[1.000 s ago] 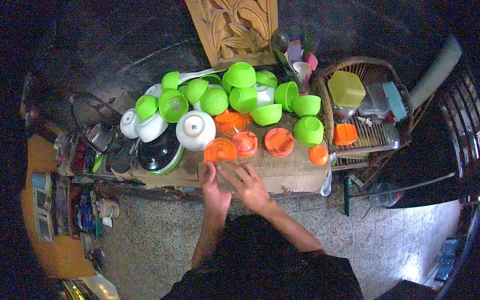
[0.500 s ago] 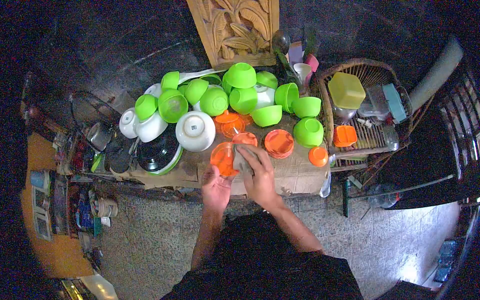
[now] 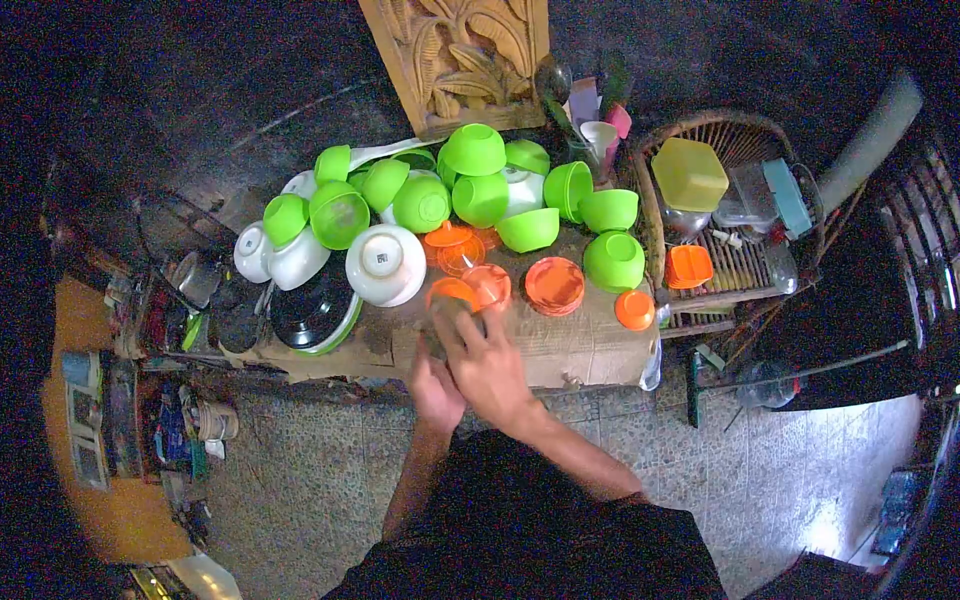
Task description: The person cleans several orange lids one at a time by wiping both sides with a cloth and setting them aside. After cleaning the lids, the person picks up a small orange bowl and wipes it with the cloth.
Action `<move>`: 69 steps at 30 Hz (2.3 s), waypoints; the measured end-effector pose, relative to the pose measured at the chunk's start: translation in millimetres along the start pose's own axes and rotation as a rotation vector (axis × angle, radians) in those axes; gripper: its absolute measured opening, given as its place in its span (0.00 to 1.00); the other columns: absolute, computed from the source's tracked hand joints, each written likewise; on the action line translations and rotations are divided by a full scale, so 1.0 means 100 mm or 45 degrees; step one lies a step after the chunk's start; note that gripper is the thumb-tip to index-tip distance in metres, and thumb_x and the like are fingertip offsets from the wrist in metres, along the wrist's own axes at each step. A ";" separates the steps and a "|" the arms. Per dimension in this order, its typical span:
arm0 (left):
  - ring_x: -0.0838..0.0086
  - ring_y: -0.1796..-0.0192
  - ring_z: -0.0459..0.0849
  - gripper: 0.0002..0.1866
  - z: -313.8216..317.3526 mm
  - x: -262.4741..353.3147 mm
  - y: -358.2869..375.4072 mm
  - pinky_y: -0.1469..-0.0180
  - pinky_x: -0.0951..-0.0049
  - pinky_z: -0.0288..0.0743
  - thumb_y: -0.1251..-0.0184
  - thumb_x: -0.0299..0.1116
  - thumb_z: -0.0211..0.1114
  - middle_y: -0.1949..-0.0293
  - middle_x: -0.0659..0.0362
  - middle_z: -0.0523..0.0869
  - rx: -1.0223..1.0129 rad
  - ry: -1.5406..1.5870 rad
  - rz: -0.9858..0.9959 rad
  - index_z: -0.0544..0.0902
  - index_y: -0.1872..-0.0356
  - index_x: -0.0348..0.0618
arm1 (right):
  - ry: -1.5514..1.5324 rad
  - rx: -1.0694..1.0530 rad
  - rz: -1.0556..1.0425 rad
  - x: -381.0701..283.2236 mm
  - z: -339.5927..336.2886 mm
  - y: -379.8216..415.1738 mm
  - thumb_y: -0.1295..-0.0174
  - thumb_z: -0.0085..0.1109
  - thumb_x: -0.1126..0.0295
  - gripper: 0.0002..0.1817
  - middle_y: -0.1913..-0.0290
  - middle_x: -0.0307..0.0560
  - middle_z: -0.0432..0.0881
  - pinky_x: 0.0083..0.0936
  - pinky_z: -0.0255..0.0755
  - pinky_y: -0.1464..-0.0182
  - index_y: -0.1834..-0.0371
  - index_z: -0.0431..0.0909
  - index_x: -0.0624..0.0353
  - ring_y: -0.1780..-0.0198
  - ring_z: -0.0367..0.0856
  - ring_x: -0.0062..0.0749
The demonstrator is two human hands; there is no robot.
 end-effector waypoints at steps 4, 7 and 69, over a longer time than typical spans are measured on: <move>0.66 0.32 0.79 0.28 0.03 0.17 -0.02 0.29 0.59 0.73 0.14 0.55 0.48 0.33 0.57 0.79 0.069 0.068 -0.003 0.71 0.27 0.46 | -0.110 -0.028 -0.167 -0.07 0.18 0.13 0.47 0.65 0.72 0.27 0.33 0.46 0.77 0.38 0.80 0.40 0.40 0.83 0.61 0.41 0.77 0.52; 0.67 0.36 0.83 0.24 -0.09 0.24 -0.13 0.34 0.60 0.77 0.14 0.51 0.51 0.37 0.57 0.83 -0.002 0.009 0.115 0.74 0.31 0.44 | -0.249 -0.041 -0.231 -0.01 0.24 0.19 0.56 0.69 0.77 0.34 0.32 0.51 0.77 0.40 0.78 0.38 0.38 0.83 0.60 0.42 0.79 0.52; 0.71 0.32 0.76 0.29 -0.02 0.10 -0.02 0.31 0.65 0.70 0.13 0.54 0.47 0.34 0.57 0.78 0.193 -0.622 0.325 0.70 0.28 0.39 | -0.441 0.093 0.084 0.14 0.20 0.29 0.49 0.68 0.79 0.32 0.40 0.57 0.80 0.45 0.75 0.39 0.35 0.82 0.61 0.41 0.79 0.54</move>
Point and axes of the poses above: each hand's wrist, its own y-axis away from the middle knuckle, its own z-axis out of the palm, x = y × z, the point moved 7 cm from there along -y, towards the middle knuckle
